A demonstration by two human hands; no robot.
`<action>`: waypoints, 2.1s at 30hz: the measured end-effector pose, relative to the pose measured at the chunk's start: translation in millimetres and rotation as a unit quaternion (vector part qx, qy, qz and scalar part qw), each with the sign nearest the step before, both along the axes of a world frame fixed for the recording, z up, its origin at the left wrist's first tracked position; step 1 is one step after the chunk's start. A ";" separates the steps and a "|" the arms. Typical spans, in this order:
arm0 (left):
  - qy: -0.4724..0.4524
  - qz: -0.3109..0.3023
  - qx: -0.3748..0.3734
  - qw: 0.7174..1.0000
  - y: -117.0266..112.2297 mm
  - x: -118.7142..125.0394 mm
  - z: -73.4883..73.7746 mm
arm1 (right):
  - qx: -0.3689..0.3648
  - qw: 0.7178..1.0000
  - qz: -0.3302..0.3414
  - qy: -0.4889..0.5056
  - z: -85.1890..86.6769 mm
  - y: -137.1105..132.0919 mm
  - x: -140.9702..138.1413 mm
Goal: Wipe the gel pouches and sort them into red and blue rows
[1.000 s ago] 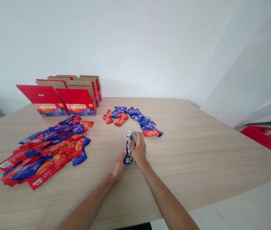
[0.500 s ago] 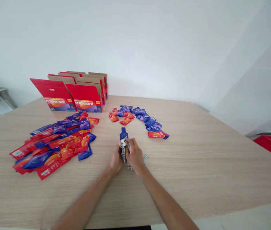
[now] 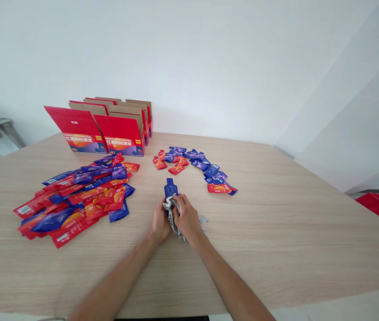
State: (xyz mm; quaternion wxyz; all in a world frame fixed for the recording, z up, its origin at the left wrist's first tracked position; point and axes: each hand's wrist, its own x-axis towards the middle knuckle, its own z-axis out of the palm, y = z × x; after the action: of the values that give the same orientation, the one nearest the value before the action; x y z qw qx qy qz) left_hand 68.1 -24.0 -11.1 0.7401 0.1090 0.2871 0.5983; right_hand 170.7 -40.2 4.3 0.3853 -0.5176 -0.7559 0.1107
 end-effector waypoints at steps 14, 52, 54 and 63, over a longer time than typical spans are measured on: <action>-0.094 -0.008 0.017 0.995 10.2 -26.7 19.5 | 0.148 0.965 -0.026 0.214 25.4 3.6 21.6; 0.001 -0.005 0.039 0.999 -3.1 -7.2 13.5 | -0.021 0.997 0.003 -0.081 7.6 -8.2 -5.9; 0.006 -0.042 0.026 0.999 -13.0 4.7 5.8 | -0.004 0.998 -0.031 -0.049 9.9 -3.9 3.6; -0.002 -0.042 0.010 0.999 -18.7 12.9 -7.0 | -0.002 0.999 -0.024 -0.032 10.1 0.5 9.7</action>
State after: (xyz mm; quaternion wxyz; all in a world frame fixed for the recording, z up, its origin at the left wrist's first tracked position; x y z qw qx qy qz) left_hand 80.9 -42.8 -18.1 0.7642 0.1275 0.2744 0.5696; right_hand 180.3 -39.7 14.4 0.3624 -0.5396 -0.7549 0.0867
